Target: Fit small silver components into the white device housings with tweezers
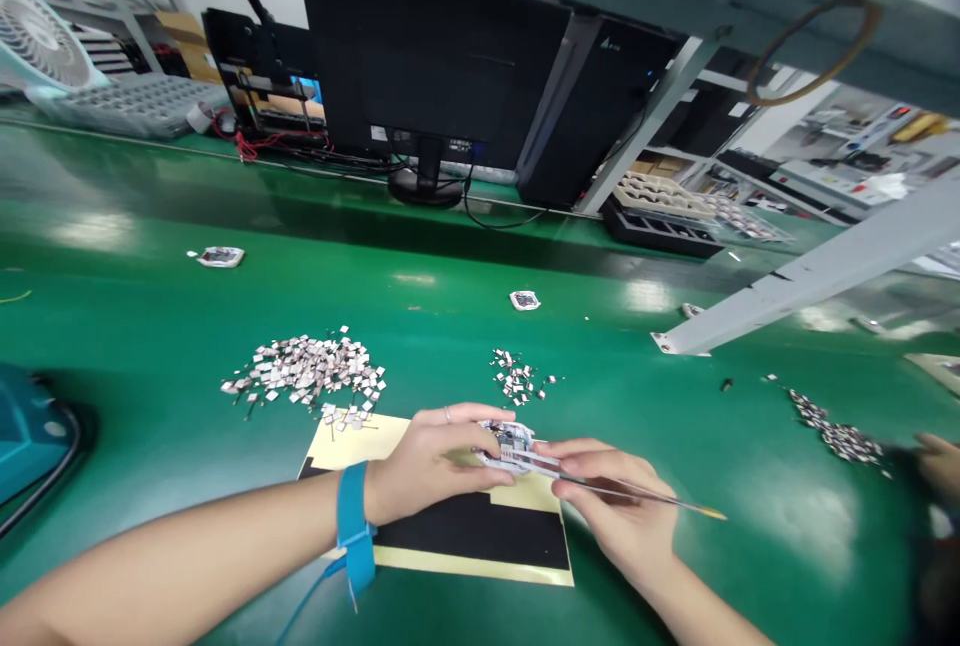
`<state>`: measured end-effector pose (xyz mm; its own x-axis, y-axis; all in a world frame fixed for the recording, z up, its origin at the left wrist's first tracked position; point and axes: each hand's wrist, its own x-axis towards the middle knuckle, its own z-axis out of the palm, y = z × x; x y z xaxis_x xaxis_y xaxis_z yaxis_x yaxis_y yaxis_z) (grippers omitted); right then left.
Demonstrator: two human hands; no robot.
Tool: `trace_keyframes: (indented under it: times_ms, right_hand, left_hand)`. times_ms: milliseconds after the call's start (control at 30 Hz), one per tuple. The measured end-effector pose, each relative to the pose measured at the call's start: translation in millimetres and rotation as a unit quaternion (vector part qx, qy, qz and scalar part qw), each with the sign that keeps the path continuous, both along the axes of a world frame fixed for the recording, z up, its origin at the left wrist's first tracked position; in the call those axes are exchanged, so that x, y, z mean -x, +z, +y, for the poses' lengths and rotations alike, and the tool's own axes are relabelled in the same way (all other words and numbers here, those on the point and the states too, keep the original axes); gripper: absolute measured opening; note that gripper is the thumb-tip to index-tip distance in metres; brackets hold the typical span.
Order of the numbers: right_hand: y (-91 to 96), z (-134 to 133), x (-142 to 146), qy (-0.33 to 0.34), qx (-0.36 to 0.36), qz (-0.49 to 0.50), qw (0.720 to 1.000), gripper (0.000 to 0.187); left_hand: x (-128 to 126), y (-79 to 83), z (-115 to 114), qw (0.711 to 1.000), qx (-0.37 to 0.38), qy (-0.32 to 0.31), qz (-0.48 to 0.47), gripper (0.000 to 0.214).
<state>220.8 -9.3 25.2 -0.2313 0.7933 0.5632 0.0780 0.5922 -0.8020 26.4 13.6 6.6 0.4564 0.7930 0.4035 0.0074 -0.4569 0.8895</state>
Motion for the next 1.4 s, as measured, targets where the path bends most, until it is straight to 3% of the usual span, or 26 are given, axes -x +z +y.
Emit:
trace_keyframes:
  times_ms: [233,533,1033,1400]
  right_hand:
    - [1.0,2.4,-4.8,0.044,-0.010,-0.050,0.998,0.035]
    - [4.5,3.2,-5.8,0.048,-0.027,-0.082,0.995,0.025]
    - [2.0,3.0,-5.1,0.047,-0.040,-0.080,0.995,0.029]
    - [2.8,3.7,-2.0,0.029,0.012,-0.031,0.999,0.023]
  left_hand:
    - [-1.3,-3.7,1.7,1.000,0.003,0.027,-0.005,0.016]
    - [-1.6,-5.3,3.6,0.999,-0.006,0.034,0.013,0.015]
    - [-2.3,-5.8,3.6,0.999,-0.013,0.036,0.008,0.015]
    - [-2.8,-3.6,3.9,0.999,-0.033,0.034,-0.011,0.022]
